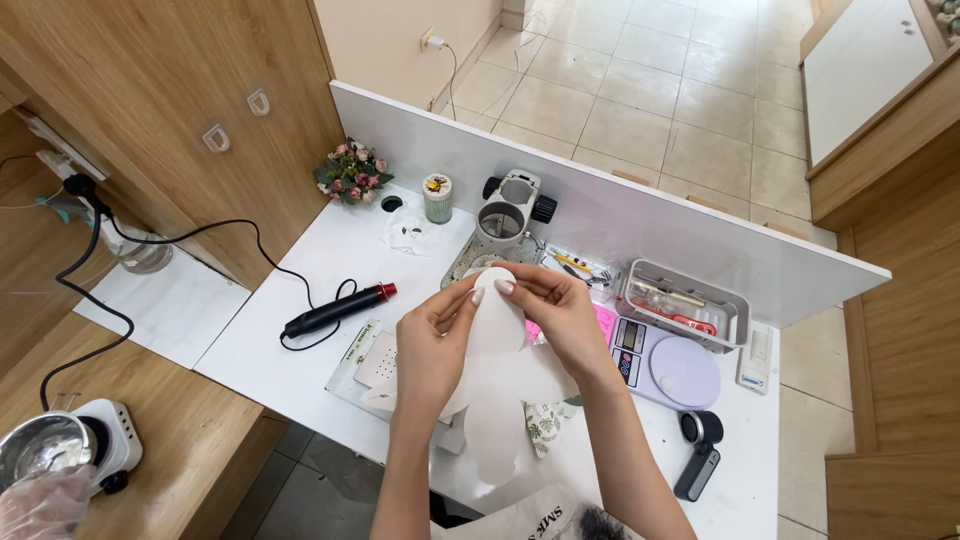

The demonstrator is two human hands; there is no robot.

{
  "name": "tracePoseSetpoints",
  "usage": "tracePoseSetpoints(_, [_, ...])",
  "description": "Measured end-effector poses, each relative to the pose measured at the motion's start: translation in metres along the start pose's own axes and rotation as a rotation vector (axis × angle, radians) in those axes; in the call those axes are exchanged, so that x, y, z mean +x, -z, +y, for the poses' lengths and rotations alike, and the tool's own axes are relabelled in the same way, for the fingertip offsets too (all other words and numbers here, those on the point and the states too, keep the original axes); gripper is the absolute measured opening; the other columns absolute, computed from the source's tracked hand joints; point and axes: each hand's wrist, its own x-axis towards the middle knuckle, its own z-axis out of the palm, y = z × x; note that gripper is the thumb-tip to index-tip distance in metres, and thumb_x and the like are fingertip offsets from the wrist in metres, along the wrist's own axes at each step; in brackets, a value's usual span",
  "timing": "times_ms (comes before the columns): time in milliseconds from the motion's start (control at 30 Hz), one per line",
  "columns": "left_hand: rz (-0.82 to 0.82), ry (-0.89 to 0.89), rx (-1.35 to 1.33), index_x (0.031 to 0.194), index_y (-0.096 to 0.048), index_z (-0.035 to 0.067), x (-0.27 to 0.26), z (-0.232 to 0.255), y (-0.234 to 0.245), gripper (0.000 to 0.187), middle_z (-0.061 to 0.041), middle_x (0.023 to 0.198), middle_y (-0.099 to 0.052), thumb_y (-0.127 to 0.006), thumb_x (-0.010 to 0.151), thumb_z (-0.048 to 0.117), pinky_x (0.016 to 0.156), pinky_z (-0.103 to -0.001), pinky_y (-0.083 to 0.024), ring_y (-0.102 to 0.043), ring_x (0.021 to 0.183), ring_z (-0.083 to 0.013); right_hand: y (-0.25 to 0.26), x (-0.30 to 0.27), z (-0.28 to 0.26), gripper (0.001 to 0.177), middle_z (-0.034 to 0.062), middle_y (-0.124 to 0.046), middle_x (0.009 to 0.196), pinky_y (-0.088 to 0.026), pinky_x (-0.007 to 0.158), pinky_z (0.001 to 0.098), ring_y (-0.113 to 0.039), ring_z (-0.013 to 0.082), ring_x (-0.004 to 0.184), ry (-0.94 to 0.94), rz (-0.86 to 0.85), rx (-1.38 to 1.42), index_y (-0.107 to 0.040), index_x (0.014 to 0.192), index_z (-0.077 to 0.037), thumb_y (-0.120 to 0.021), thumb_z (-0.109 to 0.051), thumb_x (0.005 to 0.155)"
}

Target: Packaging a candle into a decorative paper box.

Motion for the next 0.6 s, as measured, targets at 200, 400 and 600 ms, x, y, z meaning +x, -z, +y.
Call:
tracePoseSetpoints(200, [0.031, -0.019, 0.032, 0.125, -0.074, 0.008, -0.002, -0.007, 0.001, 0.031, -0.011, 0.111, -0.081, -0.065, 0.096, 0.014, 0.087, -0.027, -0.06, -0.077, 0.101, -0.0156, -0.003, 0.005, 0.012, 0.033, 0.0105, -0.079, 0.108, -0.06, 0.088, 0.0287, -0.074, 0.0149, 0.095, -0.001, 0.013, 0.01, -0.074, 0.123, 0.0, -0.071, -0.011, 0.091])
tracePoseSetpoints(400, [0.014, -0.121, 0.027, 0.124, -0.074, 0.006, -0.004, -0.009, 0.007, 0.03, -0.011, 0.11, -0.08, -0.065, 0.097, 0.014, 0.086, -0.026, -0.061, -0.077, 0.099, -0.0131, -0.015, 0.003, 0.009, 0.029, 0.01, -0.079, 0.103, -0.057, 0.085, 0.0272, -0.072, 0.0125, 0.094, -0.001, 0.041, -0.058, -0.074, 0.117, 0.001, -0.071, -0.014, 0.092])
tracePoseSetpoints(600, [0.075, -0.05, 0.013, 0.117, -0.075, 0.003, -0.012, -0.005, 0.013, 0.027, -0.009, 0.101, -0.08, -0.07, 0.092, 0.011, 0.072, -0.027, -0.059, -0.077, 0.086, -0.0155, -0.019, -0.002, 0.015, 0.026, 0.0031, -0.078, 0.102, -0.055, 0.086, 0.0255, -0.07, 0.0097, 0.096, -0.031, 0.021, -0.093, -0.071, 0.113, 0.0, -0.07, -0.015, 0.091])
